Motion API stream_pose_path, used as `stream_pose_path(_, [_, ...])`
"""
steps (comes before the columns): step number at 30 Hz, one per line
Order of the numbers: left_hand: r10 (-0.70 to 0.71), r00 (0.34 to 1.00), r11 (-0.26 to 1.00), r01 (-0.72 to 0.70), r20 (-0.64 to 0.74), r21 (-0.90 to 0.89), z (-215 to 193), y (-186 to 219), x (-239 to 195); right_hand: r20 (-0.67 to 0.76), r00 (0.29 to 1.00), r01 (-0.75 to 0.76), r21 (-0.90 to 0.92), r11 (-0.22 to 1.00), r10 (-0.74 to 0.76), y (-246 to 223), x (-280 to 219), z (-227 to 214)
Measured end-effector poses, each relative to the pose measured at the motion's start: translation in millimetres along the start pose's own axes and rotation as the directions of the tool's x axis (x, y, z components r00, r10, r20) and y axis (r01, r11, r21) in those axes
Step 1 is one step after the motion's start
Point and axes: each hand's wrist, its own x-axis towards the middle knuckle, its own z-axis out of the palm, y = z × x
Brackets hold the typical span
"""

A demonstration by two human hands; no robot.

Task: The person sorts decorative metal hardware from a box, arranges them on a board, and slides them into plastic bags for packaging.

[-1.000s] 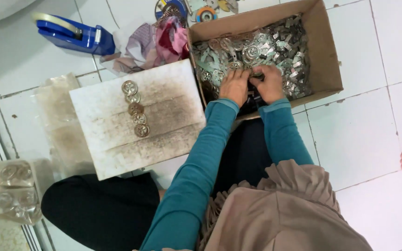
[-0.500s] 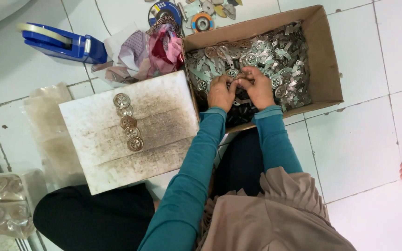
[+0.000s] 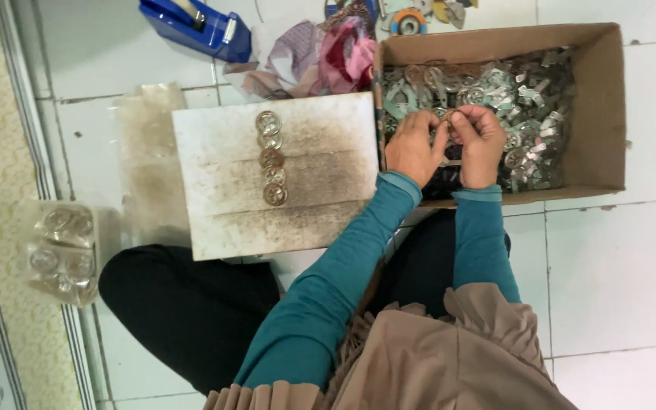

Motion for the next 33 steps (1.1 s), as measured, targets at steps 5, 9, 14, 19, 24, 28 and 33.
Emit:
stream_pose_path(5, [0.132,0.948,0.966,-0.057,-0.290,0.252,-102,-19,-12,0.122,0.982,0.140,0.019,0.990,-0.141,-52,-33,87])
stream_pose_path(9, [-0.033,0.925,0.911,0.183,-0.379,0.370,-171,-67,-24,0.314,0.931,0.215,-0.069,0.974,-0.183,-72,-56,171])
stream_pose_path(14, [-0.135,0.885,0.849,0.335,-0.446,0.408,-194,-112,-20,0.384,0.911,0.238,-0.188,0.953,-0.151,-51,-58,233])
stream_pose_path(19, [-0.180,0.887,0.793,0.387,-0.426,0.471,-196,-120,-4,0.381,0.923,0.225,-0.419,0.880,-0.054,-49,-50,247])
stream_pose_path(24, [-0.179,0.888,0.775,0.392,-0.424,0.496,-192,-121,2,0.375,0.925,0.290,-0.572,0.767,-0.070,-61,-51,246])
stream_pose_path(28, [-0.152,0.910,0.787,0.348,-0.386,0.510,-196,-104,-1,0.335,0.937,0.272,-0.537,0.798,-0.094,-61,-49,240])
stream_pose_path(33, [0.158,0.948,0.955,-0.075,-0.277,0.288,-174,-42,13,0.288,0.900,0.369,-0.107,0.923,-0.326,-89,-25,167])
